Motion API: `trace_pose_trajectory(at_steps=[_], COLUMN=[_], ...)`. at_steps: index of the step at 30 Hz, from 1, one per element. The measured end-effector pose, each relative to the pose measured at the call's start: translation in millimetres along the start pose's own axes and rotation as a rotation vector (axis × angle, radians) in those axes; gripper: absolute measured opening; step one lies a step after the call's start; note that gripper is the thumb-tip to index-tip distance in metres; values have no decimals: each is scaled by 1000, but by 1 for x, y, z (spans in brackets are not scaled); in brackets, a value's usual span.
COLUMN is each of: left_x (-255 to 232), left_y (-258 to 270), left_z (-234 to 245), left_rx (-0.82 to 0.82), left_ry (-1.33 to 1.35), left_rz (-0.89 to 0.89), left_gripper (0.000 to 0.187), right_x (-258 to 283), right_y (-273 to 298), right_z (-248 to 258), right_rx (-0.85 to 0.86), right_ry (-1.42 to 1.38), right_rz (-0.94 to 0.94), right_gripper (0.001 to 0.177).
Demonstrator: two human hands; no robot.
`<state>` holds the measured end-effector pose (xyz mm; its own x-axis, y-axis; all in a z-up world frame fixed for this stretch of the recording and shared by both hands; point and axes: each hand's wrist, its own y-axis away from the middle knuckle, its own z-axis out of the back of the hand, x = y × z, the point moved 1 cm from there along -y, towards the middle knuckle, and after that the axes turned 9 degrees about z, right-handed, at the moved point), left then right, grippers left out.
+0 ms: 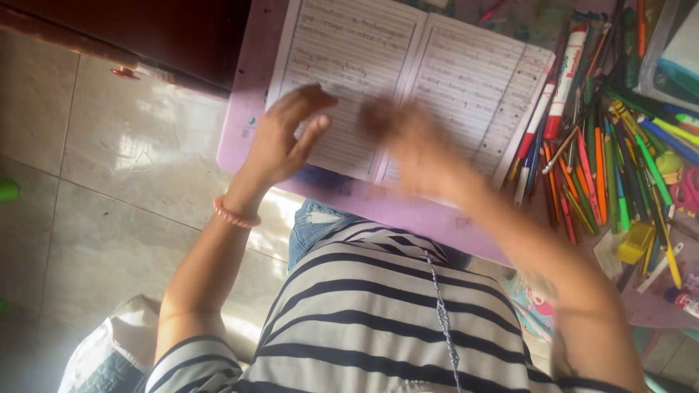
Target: Organizing stationery and using a ruler and pen to mark lines or write in a notebook at a desk.
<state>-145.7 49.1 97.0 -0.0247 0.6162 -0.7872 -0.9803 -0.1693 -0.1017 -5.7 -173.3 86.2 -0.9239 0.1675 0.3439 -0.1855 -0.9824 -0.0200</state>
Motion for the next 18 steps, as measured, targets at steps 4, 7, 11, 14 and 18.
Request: trace_pose_trajectory(at_steps=[4, 7, 11, 14, 18], left_x=[26, -12, 10, -14, -41], left_y=[-56, -100, -98, -36, 9], left_z=[-17, -36, -98, -73, -61], left_rx=[-131, 118, -32, 174, 311], left_ry=[-69, -205, -440, -396, -433], left_rz=[-1, 178, -203, -154, -129], left_gripper=[36, 47, 69, 81, 63], right_x=[24, 12, -9, -10, -2], right_y=[35, 34, 41, 80, 132], right_z=[-8, 12, 38, 35, 31], right_rx=[183, -147, -327, -185, -115], right_ry=[-507, -489, -69, 164, 37], right_rz=[365, 297, -44, -234, -376], right_gripper=[47, 27, 35, 65, 80])
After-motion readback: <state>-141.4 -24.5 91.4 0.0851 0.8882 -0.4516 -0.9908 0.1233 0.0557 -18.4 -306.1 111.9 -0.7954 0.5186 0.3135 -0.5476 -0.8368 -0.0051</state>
